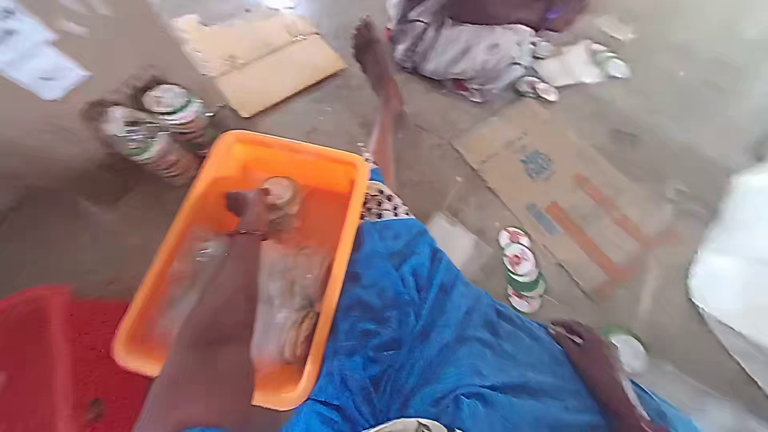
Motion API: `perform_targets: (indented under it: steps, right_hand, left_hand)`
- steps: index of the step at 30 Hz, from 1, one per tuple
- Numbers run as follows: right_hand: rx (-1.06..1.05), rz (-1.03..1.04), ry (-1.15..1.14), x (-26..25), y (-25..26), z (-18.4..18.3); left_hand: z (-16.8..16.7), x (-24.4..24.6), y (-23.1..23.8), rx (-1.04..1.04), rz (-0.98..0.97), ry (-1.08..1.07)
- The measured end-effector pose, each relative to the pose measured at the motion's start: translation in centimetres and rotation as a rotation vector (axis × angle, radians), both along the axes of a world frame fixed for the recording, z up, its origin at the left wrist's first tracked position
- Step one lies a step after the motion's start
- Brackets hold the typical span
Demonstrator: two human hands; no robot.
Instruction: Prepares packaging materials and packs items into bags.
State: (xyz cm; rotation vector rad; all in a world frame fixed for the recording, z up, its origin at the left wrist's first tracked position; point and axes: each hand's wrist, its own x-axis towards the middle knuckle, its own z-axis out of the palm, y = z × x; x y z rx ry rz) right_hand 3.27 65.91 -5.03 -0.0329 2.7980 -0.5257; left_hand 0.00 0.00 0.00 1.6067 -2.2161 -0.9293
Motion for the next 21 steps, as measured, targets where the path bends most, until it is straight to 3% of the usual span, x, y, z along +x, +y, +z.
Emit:
perform_targets:
  steps: [1, 2, 4, 6, 10, 15, 18, 21]
  right_hand:
    - [0.013, -0.039, 0.003, 0.3, 0.1, 0.5]
    - [0.015, -0.064, 0.015, 0.3, 0.1, 0.8]
    - [-0.014, -0.087, 0.044, 0.1, -0.1, 0.7]
    - [-0.037, -0.06, 0.068, 0.0, -0.8, 0.6]
    - [-0.043, -0.037, 0.074, -0.1, -1.2, 0.8]
    - [-0.113, 0.155, -0.12, 0.3, -4.1, 1.6]
    - [-0.016, 0.275, -0.396, 1.2, -6.3, 1.4]
    - [0.008, 0.366, -0.556, 0.4, -7.6, 1.4]
  left_hand:
    - [2.2, -0.5, -0.2, 0.181, -0.015, -0.065]
    - [2.7, -0.7, -0.3, 0.207, -0.025, -0.057]
    - [0.8, 0.2, -0.2, 0.014, -0.157, 0.098]
    - [1.7, 2.2, 2.1, -0.085, -0.416, 0.178]
    - [1.9, 3.4, 10.7, -0.209, -0.863, 0.079]
    - [1.4, 2.5, 14.7, -0.266, -0.873, -0.199]
    - [2.5, 1.8, 16.7, -0.368, -0.918, -0.062]
    - [2.7, -0.6, 20.8, -0.337, -1.149, 0.07]
